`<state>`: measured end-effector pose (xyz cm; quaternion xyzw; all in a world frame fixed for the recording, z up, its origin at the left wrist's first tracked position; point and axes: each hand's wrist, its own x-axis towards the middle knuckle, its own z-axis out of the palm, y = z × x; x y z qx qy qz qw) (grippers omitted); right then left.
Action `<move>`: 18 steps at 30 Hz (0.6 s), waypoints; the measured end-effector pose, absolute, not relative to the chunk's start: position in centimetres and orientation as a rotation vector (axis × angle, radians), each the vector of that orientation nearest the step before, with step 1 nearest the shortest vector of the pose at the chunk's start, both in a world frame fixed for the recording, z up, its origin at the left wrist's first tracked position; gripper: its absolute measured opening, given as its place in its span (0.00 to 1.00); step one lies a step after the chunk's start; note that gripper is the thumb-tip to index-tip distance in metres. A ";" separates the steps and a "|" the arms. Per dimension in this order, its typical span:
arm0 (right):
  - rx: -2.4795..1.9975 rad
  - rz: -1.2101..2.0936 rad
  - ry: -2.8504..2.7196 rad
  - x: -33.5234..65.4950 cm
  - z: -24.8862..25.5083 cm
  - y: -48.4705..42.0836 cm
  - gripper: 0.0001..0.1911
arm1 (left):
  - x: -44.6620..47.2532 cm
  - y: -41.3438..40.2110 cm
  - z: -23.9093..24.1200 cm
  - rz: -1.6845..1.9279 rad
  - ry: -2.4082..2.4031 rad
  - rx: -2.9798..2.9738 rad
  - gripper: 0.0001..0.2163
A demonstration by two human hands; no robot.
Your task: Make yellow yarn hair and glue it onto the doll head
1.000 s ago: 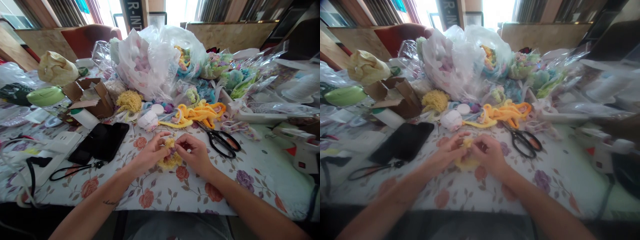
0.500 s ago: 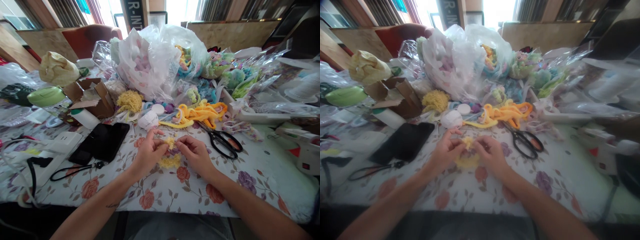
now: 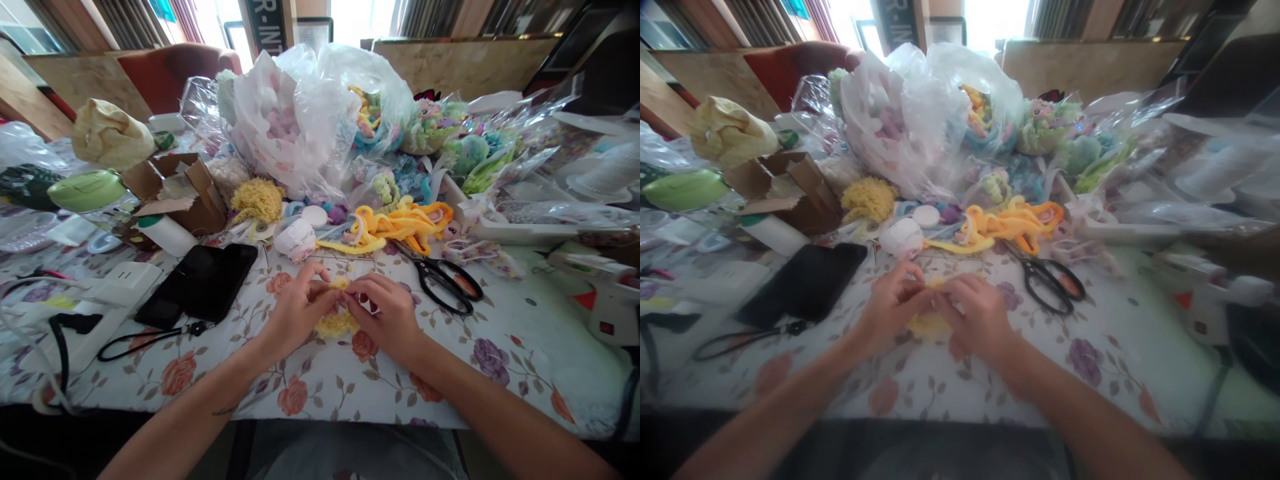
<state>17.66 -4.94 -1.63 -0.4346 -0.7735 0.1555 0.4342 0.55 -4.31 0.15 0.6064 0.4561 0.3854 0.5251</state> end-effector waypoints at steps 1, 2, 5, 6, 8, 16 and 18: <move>-1.135 0.492 -1.857 17.7 -1.6 -4.9 0.04 | 0.5 -4.3 0.1 0.907 1.083 1.454 0.08; -1.181 0.598 -1.784 17.8 -1.6 -4.9 0.03 | 0.5 -4.2 0.0 0.885 1.075 1.451 0.08; -1.244 0.843 -1.616 17.9 -1.5 -4.7 0.01 | 0.5 -4.2 -0.2 0.849 1.044 1.420 0.09; -1.244 0.882 -1.586 17.9 -1.4 -4.7 0.01 | 0.6 -4.2 -0.2 0.848 1.032 1.420 0.08; -1.237 0.922 -1.548 17.8 -1.4 -4.6 0.02 | 0.6 -4.2 -0.3 0.845 1.019 1.447 0.07; -1.186 0.981 -1.518 17.9 -1.4 -4.4 0.05 | 0.5 -3.9 -0.3 0.808 1.053 1.378 0.13; -1.174 0.950 -1.544 17.7 -1.5 -4.5 0.05 | 0.4 -3.7 -0.2 0.795 1.056 1.362 0.12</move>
